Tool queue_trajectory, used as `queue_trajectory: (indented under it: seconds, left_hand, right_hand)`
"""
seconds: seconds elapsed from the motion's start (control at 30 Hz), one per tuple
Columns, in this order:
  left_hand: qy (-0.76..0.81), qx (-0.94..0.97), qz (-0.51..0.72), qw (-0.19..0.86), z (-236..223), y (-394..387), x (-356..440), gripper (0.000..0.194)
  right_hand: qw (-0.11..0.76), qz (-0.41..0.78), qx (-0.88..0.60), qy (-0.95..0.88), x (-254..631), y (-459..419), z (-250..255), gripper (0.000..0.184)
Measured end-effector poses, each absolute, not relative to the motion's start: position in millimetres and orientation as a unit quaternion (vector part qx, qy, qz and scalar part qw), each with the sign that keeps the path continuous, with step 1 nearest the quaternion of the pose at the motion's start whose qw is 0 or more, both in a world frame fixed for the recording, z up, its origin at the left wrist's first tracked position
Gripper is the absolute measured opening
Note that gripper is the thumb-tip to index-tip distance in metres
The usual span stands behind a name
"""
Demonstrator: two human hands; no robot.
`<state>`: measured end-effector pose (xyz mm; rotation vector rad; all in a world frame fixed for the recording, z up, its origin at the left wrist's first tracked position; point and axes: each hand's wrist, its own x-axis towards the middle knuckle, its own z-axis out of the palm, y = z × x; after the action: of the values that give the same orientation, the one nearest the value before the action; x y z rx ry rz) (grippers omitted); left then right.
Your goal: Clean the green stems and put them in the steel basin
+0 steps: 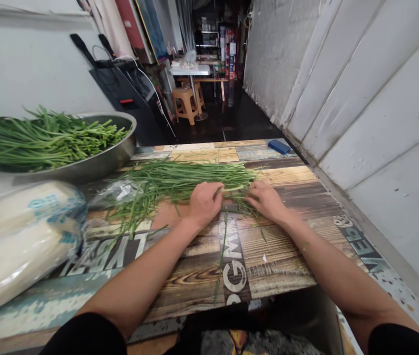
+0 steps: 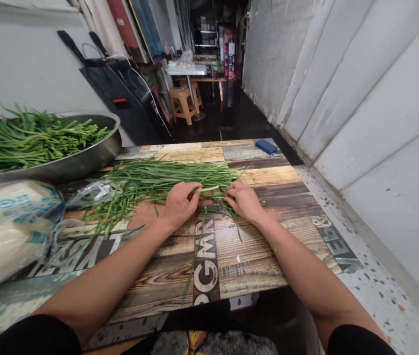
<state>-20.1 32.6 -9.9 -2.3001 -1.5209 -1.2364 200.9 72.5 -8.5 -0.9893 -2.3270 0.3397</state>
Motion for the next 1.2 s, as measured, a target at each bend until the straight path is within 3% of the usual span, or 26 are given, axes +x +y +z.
queue_trajectory:
  seconds: [0.13, 0.27, 0.63, 0.8, 0.9, 1.07, 1.2]
  left_hand:
    - [-0.497, -0.760, -0.416, 0.052, -6.2, 30.9, -21.2, 0.021]
    - [-0.446, -0.784, -0.431, 0.037, -2.7, 29.9, -19.9, 0.026]
    - [-0.384, -0.822, -0.419, 0.033, 1.4, 25.7, -13.6, 0.019]
    - [-0.369, -0.834, -0.406, 0.061, 3.4, 23.1, -10.1, 0.020]
    - [-0.348, -0.849, -0.388, 0.083, 4.1, 21.5, -8.1, 0.022]
    - [-0.331, -0.869, -0.357, 0.089, 3.8, 22.7, -8.0, 0.025]
    - [-0.348, -0.863, -0.357, 0.084, 4.5, 24.7, -7.8, 0.026]
  right_hand:
    - [0.386, 0.325, -0.406, -0.762, 200.0, 67.8, 6.5, 0.025]
    - [0.383, 0.428, -0.426, -0.699, 198.6, 62.1, 16.8, 0.036]
    - [0.368, 0.447, -0.401, -0.710, 198.4, 61.6, 14.7, 0.040]
    - [0.383, 0.276, -0.360, -0.805, 196.3, 61.5, 10.6, 0.036]
    - [0.340, 0.215, -0.303, -0.864, 192.5, 57.8, 8.8, 0.035]
    - [0.237, 0.264, -0.296, -0.887, 194.6, 58.5, 10.2, 0.047]
    - [0.215, 0.320, -0.316, -0.867, 203.7, 66.0, 18.2, 0.049]
